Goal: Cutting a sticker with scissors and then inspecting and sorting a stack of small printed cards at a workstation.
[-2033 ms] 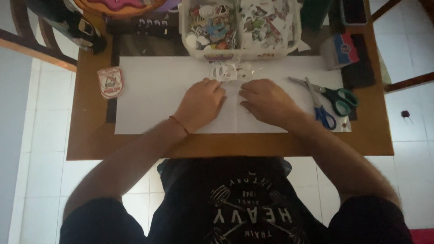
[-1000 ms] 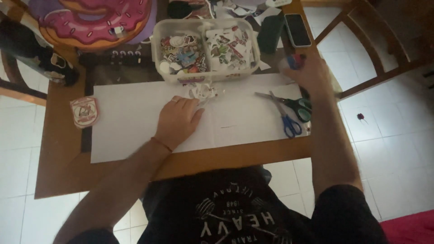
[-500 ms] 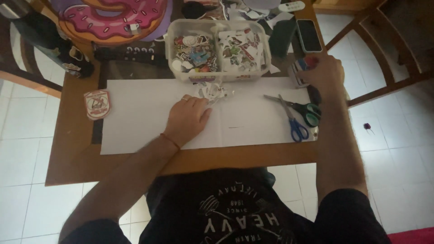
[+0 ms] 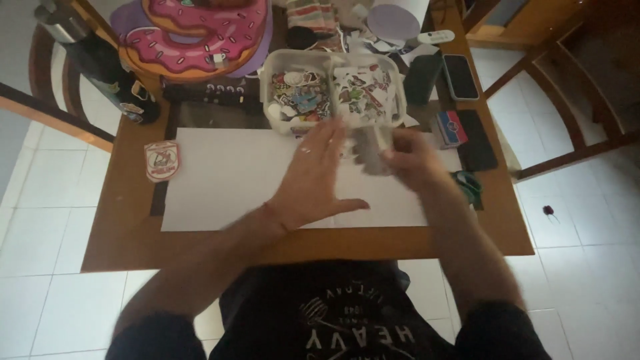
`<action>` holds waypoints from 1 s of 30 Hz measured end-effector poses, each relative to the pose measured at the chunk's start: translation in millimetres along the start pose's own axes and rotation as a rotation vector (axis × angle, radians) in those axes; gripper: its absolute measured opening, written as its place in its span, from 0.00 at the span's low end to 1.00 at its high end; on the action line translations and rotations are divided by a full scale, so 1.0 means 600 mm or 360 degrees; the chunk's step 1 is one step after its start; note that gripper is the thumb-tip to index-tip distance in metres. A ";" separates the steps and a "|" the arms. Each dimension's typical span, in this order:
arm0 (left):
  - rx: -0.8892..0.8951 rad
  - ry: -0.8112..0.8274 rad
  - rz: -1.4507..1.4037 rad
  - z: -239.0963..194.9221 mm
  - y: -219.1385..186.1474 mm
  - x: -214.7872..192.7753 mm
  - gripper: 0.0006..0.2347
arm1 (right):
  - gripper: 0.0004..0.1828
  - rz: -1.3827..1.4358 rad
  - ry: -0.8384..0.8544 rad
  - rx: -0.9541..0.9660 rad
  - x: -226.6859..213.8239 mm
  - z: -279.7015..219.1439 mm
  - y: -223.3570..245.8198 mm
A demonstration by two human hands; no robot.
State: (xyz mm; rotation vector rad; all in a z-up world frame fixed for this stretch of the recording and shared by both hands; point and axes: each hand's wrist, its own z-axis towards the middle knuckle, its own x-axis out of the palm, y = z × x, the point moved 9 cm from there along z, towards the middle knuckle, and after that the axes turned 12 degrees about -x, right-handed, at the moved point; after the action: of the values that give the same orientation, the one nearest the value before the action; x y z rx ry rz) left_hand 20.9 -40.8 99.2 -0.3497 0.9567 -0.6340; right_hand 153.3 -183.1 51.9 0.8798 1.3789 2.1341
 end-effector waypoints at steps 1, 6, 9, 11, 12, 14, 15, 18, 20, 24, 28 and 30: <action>-0.0005 -0.0005 0.0009 0.009 0.004 0.007 0.56 | 0.23 0.0005 0.0010 0.0000 0.000 0.009 -0.030; -0.0192 0.0300 0.0100 0.060 0.031 0.041 0.51 | 0.11 0.0578 0.0221 0.0067 0.028 0.037 -0.113; -0.0222 0.0273 0.0082 0.053 0.062 0.068 0.47 | 0.10 0.0617 0.0094 0.0185 0.052 0.026 -0.111; -0.0091 0.0168 0.0059 0.045 0.080 0.083 0.47 | 0.08 0.0536 -0.0058 0.0195 0.014 0.014 -0.174; 0.0038 0.0052 0.0039 0.036 0.081 0.083 0.46 | 0.08 0.0450 -0.0199 0.0205 -0.011 0.005 -0.207; 0.0034 0.0105 0.0051 0.027 0.073 0.095 0.46 | 0.09 0.0300 -0.0261 0.0259 -0.067 -0.007 -0.287; 0.0037 0.0149 0.0068 0.030 0.071 0.100 0.45 | 0.10 0.0146 -0.0315 0.0301 -0.101 -0.003 -0.326; 0.0165 0.0101 0.0400 0.010 0.107 0.140 0.47 | 0.03 0.0097 -0.0143 0.0233 -0.043 0.011 -0.272; 0.0081 0.0240 0.0190 0.008 0.132 0.138 0.44 | 0.02 0.0007 -0.0159 0.0252 -0.063 0.003 -0.324; 0.0176 0.0182 0.0322 0.022 0.097 0.102 0.36 | 0.08 -0.0178 0.0010 0.0262 -0.035 0.013 -0.280; -0.0094 0.0433 0.0202 0.039 0.088 0.081 0.44 | 0.14 -0.0226 -0.0164 0.0255 -0.068 0.009 -0.289; -0.0305 0.0368 -0.0124 0.045 0.082 0.043 0.53 | 0.20 -0.0120 -0.0327 0.0147 -0.068 0.017 -0.268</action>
State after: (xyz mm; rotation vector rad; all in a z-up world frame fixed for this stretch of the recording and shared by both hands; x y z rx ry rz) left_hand 71.4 -19.4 70.6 -0.4930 1.2345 -0.6652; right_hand 193.6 -139.7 -103.5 1.0341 1.3907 1.8791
